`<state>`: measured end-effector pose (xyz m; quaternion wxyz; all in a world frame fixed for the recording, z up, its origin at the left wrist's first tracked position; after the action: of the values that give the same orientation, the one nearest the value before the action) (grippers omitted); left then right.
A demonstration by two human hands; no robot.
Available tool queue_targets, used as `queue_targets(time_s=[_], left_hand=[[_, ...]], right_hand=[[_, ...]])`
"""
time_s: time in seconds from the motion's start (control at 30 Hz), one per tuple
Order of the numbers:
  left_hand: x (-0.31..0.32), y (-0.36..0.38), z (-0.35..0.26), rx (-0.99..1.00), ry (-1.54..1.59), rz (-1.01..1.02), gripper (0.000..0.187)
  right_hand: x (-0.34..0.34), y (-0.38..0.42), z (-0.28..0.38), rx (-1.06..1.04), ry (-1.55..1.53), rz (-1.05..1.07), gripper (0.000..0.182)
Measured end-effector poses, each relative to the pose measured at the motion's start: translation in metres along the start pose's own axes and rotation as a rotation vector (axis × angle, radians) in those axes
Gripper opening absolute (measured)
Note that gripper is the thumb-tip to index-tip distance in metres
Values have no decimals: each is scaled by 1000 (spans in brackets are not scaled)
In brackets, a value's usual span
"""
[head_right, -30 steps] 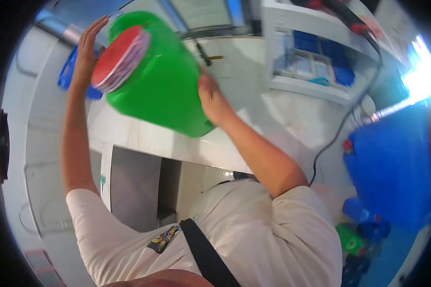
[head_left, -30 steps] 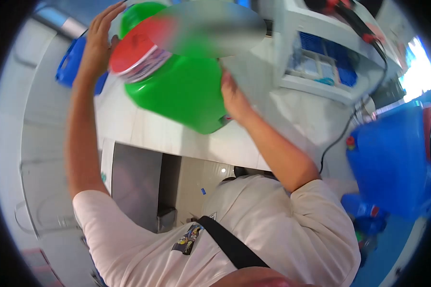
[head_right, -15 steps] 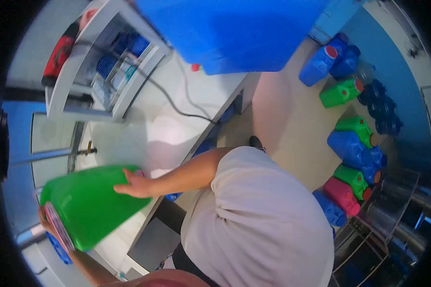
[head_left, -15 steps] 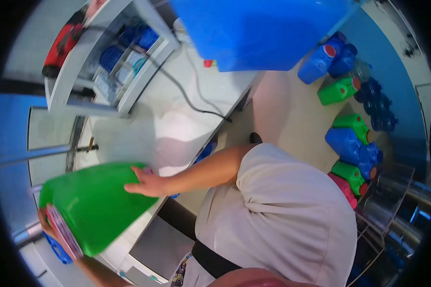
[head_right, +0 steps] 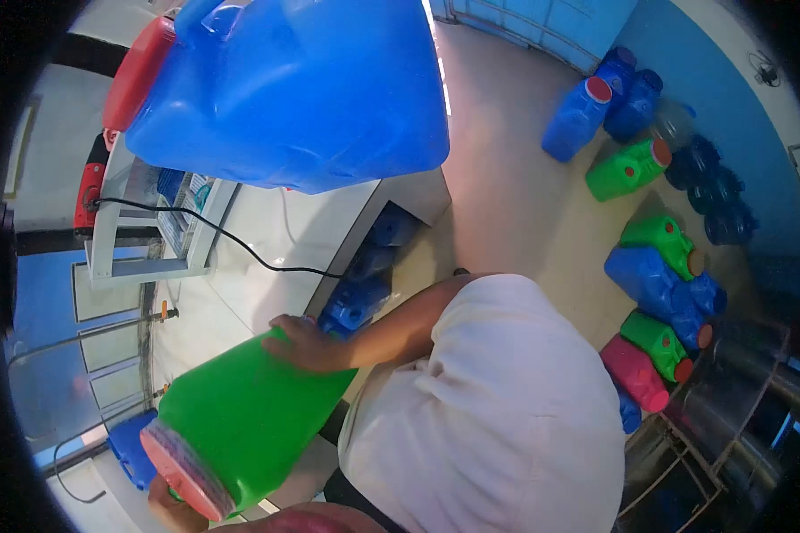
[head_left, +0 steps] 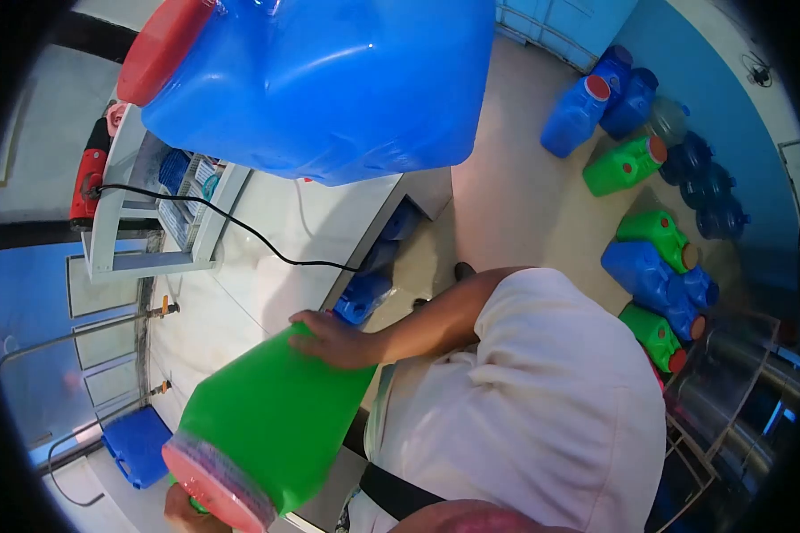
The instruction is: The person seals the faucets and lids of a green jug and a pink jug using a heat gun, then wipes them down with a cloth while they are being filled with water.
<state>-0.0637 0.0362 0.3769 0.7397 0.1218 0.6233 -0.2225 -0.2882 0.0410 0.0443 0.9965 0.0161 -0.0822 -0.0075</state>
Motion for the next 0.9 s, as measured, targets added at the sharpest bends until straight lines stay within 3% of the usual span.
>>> queue_targets(time_s=[0.07,0.17,0.2,0.23,0.27,0.3,0.33,0.37,0.4,0.43,0.47,0.57,0.6,0.67,0.7,0.77,0.8,0.87,0.9], left_hand=[[6,-1,-25,52,122,312,28],[92,4,-31,199,589,802,23],[135,15,-38,251,599,1009,25],[175,28,-56,237,636,1055,31],[202,31,-100,276,393,1031,38],[252,42,-120,312,529,955,46],[311,54,-136,230,555,1096,50],[378,70,-148,225,448,1101,53],[428,80,-176,260,415,1065,51],[475,85,-203,297,426,1112,51],[518,88,-231,330,440,1163,51],[630,86,-310,498,235,1150,48],[687,91,-331,490,156,1235,50],[721,85,-385,498,58,1332,52],[723,70,-428,383,19,1356,53],[737,46,-490,217,35,1397,55],[745,31,-517,173,93,1415,55],[765,-8,-580,239,149,1389,50],[774,-31,-610,295,222,1364,44]], right_hand=[[-22,7,-7,137,-129,2,66],[-54,14,-56,150,-81,28,70],[-64,14,-96,134,32,97,69],[-78,17,-127,118,148,163,68],[-111,34,-140,158,462,199,66],[-143,66,-158,211,752,234,65],[-187,95,-179,56,753,234,60],[-238,137,-215,311,698,239,53],[-302,192,-198,578,530,45,50],[-367,255,-262,479,628,16,38],[-423,334,-234,552,562,-198,30],[-529,629,-229,1021,1050,-626,27],[-533,725,-214,1160,1200,-736,27],[-508,882,-184,1676,887,-989,32],[-479,964,-205,1836,909,-383,42],[-411,996,-167,1900,730,-1031,53],[-388,995,-168,1907,707,-1027,53],[-333,979,-192,2100,377,-379,45],[-320,955,-206,2001,256,-508,45]])
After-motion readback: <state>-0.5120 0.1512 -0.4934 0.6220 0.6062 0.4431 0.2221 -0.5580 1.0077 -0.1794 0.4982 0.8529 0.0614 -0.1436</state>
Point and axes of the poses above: each hand's wrist, its own y-axis away from the middle knuckle, its own x-axis out of the palm, z = x × y, the point moved 5 cm from there along -y, towards the middle knuckle, and after that the axes turned 6 degrees about -y, right-handed, at the moved point
